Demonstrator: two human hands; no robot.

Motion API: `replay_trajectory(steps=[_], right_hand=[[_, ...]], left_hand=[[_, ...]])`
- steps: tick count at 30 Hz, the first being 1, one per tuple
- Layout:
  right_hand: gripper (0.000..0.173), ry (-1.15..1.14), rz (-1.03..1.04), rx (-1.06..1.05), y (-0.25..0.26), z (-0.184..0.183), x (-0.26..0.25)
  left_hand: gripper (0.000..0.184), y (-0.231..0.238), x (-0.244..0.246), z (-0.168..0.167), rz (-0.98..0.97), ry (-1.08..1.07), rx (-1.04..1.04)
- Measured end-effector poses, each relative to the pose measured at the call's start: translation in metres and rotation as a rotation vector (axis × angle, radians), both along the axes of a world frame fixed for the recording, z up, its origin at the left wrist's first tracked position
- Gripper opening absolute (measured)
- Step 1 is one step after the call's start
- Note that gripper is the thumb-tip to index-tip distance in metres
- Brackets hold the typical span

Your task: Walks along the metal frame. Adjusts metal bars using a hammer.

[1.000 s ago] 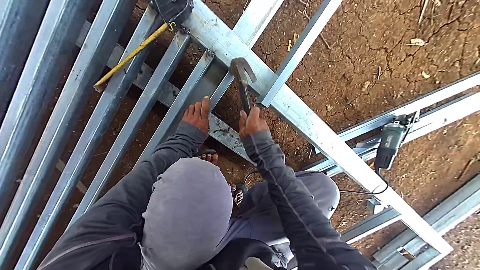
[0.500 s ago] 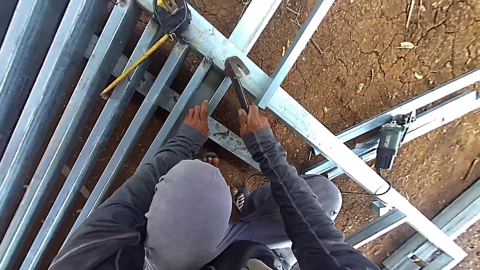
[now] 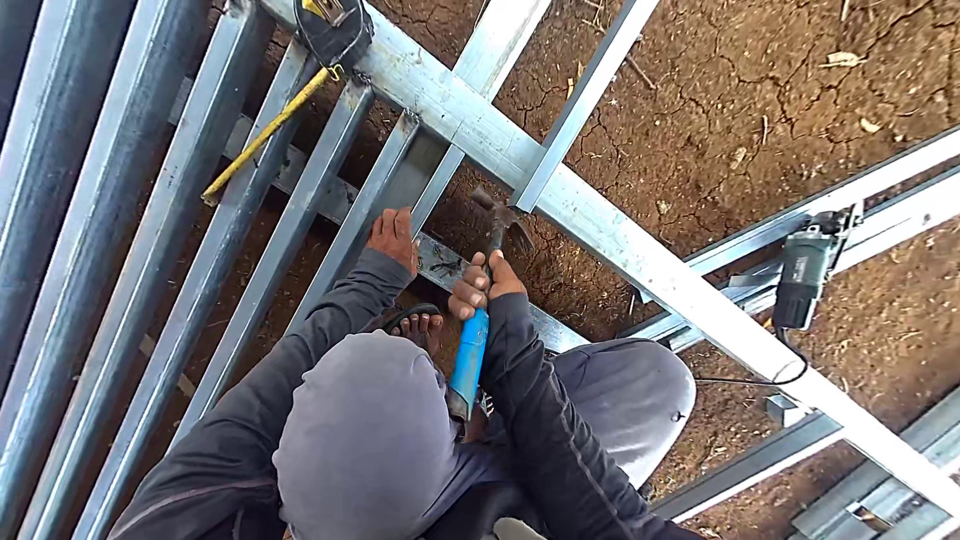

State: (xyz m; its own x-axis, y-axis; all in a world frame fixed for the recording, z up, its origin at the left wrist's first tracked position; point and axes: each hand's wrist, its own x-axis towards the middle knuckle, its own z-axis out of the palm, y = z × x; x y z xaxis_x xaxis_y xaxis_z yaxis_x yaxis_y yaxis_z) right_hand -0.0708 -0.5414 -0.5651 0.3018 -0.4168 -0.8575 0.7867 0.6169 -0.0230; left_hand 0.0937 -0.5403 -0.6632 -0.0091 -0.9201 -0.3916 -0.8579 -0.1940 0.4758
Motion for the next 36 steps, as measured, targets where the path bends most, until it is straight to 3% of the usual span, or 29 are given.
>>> replay_trajectory(steps=[3, 9, 15, 20, 24, 29, 33, 36], right_hand=[[0.058, -0.049, -0.107, 0.006, -0.009, 0.001, 0.008], [0.056, -0.065, 0.116, -0.01, -0.023, -0.005, 0.011], [0.058, -0.142, -0.1, -0.007, -0.022, -0.003, 0.018], [0.061, -0.178, -0.047, -0.052, -0.023, 0.001, 0.018], [0.059, -0.112, -0.181, 0.018, -0.027, 0.009, 0.025], [0.061, -0.169, 0.043, -0.054, -0.03, -0.003, 0.015], [0.062, -0.23, -0.096, -0.046, -0.026, -0.002, 0.015], [0.064, -0.228, -0.151, -0.046, -0.028, 0.002, 0.023]], left_hand=[[0.056, 0.006, 0.002, -0.019, 0.029, 0.031, -0.13], [0.056, 0.004, 0.0, -0.011, 0.081, 0.073, -0.067], [0.055, 0.003, 0.002, -0.012, 0.07, 0.076, -0.068], [0.056, -0.001, 0.0, 0.006, 0.044, 0.072, 0.021], [0.054, 0.006, 0.002, -0.016, 0.06, 0.093, -0.146], [0.053, 0.004, 0.004, -0.017, 0.057, 0.091, -0.142], [0.054, 0.004, 0.001, 0.002, 0.05, 0.093, -0.054], [0.055, 0.005, 0.005, -0.012, 0.055, 0.111, -0.104]])
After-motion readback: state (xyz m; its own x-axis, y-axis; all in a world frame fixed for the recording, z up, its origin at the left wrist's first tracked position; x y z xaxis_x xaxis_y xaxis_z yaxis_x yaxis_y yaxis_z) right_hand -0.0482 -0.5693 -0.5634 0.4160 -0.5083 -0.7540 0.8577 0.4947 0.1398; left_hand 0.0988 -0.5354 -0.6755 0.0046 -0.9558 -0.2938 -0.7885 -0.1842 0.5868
